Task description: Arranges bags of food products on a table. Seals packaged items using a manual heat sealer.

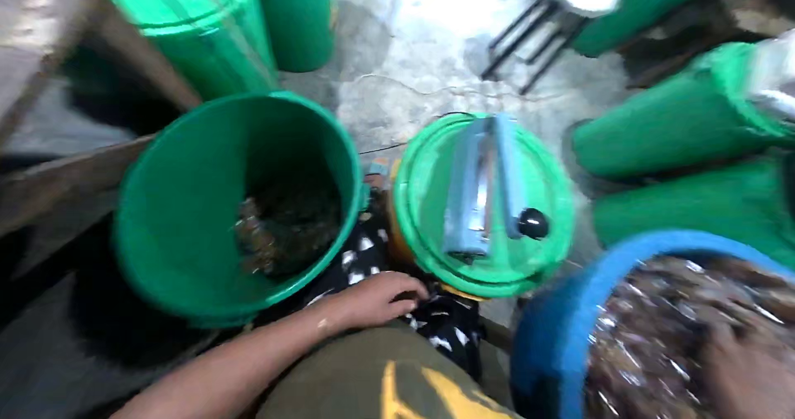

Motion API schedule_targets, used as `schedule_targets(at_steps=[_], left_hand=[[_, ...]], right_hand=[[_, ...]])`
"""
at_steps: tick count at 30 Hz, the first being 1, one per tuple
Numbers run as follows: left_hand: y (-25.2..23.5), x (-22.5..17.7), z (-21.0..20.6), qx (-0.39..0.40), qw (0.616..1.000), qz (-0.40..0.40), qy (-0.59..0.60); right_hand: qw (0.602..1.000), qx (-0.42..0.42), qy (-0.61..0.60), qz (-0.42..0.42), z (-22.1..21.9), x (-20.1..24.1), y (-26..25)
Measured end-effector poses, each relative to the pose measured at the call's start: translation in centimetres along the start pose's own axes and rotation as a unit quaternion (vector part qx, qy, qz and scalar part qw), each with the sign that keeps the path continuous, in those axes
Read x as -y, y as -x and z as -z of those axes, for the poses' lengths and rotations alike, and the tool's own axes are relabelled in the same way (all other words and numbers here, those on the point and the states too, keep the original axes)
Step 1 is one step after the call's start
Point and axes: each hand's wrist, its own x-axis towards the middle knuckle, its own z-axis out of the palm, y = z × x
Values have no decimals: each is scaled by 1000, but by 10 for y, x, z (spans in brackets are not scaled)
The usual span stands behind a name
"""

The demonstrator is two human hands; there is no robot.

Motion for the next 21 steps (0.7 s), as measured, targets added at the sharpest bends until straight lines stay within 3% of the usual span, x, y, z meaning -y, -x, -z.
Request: schedule_targets(at_steps=[2, 4, 7, 8, 10, 12, 14, 15, 17, 18, 21], left_hand=[[1, -4, 6, 0, 1000, 13, -14], [-4, -3, 11, -9, 1000, 4, -21], [-21, -9, 8, -31, 998, -48, 37], [-29, -16, 6, -30, 993, -68, 87], [-49, -35, -2, 6, 978, -105, 183], [-71, -49, -10, 125, 959, -124, 222], [-86, -52, -18, 240, 929, -78, 270], [-88, -50, -22, 253, 910, -38, 326], [-89, -42, -27, 203, 871, 6, 447], [-90, -39, -24, 153, 878, 11, 453], [-92, -28, -15, -21, 929, 48, 366]], right_hand=[[1000, 18, 6, 17, 23, 8, 10], [998, 48, 1, -31, 50, 11, 15], [981, 30, -160, -105, 90, 15, 37], [970, 11, -232, -70, 102, 26, 54], [916, 8, -386, 110, 117, 63, 92], [807, 60, -518, 276, 112, 117, 121], [764, 33, -544, 345, 99, 173, 139], [763, 1, -553, 334, 91, 192, 144], [751, -13, -621, 223, 74, 218, 150], [709, 20, -692, 137, 70, 229, 153], [490, 223, -840, -64, 68, 252, 153]])
